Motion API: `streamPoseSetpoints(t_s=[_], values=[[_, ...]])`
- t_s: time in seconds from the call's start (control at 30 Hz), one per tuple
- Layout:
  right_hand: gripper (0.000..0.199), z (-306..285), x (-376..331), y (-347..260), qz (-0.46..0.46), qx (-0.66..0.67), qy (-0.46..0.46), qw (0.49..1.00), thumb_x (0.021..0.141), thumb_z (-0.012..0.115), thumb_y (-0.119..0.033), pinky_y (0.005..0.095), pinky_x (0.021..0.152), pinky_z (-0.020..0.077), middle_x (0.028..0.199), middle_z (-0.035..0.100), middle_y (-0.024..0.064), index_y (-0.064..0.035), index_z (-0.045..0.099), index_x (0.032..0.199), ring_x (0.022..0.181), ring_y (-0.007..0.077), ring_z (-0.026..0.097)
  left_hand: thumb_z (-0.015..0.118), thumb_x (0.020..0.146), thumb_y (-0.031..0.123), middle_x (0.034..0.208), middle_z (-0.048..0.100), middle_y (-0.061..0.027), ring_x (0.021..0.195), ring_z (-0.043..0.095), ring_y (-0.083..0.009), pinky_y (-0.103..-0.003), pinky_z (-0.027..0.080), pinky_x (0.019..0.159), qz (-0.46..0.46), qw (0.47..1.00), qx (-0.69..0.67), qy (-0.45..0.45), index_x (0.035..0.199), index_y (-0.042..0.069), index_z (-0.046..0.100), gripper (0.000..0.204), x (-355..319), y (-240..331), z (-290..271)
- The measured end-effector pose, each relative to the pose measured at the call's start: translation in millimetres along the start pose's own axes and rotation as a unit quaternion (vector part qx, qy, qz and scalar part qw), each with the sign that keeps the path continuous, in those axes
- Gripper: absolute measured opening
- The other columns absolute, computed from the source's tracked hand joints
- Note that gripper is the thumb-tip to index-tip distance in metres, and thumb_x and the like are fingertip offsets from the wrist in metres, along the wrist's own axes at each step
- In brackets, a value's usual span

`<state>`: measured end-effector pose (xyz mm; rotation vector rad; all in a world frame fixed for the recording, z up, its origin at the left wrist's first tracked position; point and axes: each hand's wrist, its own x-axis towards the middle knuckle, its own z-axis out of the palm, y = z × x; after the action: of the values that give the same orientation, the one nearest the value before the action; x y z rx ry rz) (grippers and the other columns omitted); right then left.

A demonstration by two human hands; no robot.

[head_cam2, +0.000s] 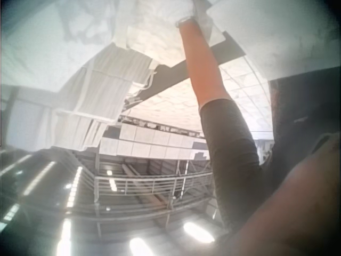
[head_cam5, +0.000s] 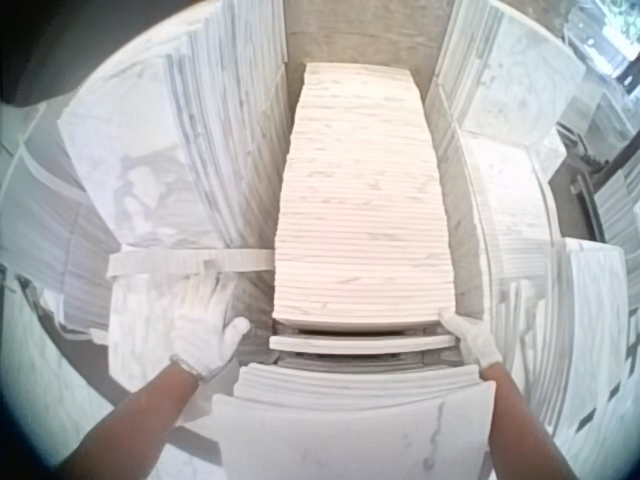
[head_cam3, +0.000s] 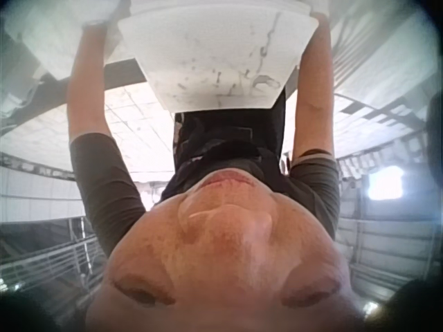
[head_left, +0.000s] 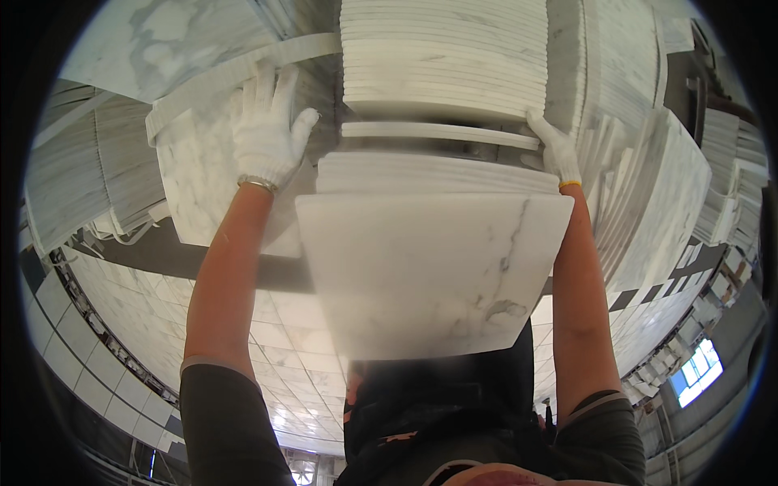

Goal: The person repeatedly picks up white rectangular tiles from a large stack and places them onto a growing pile on the floor. The person also moves a few tiles from the floor back to the stack. A second person is visible nearby handling tiles as well.

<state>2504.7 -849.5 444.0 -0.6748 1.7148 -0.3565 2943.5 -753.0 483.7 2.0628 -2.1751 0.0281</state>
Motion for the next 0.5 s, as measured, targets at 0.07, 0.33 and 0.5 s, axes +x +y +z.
streamPoseSetpoints(t_s=[0.07,0.33,0.5], values=[[0.075,-0.7,2.1,2.6,0.005,0.01,0.009,1.0,0.085,0.079,-0.055,0.0399,0.096,0.0516,0.121,0.068,0.0124,0.0037,0.068,0.131,0.112,0.0246,0.062,0.076,0.082,0.033,0.15,0.048,-0.0198,0.126,0.05,-0.0371,-0.049,0.039,0.103,-0.003,1.0,-0.001,-0.001,0.142,0.009,0.054,0.068,0.2,0.1,0.6],[0.074,-8.9,19.0,11.4,-0.017,-0.053,-0.001,0.998,0.084,0.08,-0.053,0.0547,0.096,0.0527,0.132,0.065,0.013,-0.0014,0.066,0.135,0.118,0.0289,0.061,0.076,0.083,0.035,0.151,0.047,-0.0213,0.128,0.049,-0.0369,-0.05,0.038,0.105,-0.001,1.0,-0.01,0.0,0.143,0.009,0.054,0.069,-1.5,-3.1,2.9],[0.077,-5.9,9.2,3.0,0.017,-0.024,-0.005,1.0,0.084,0.08,-0.053,0.0521,0.096,0.0527,0.132,0.065,0.0148,-0.0003,0.064,0.137,0.12,0.0289,0.062,0.074,0.086,0.035,0.145,0.053,-0.0163,0.125,0.052,-0.0354,-0.047,0.043,0.103,0.007,1.0,-0.007,-0.019,0.141,0.01,0.056,0.064,5.1,2.3,-5.3]])
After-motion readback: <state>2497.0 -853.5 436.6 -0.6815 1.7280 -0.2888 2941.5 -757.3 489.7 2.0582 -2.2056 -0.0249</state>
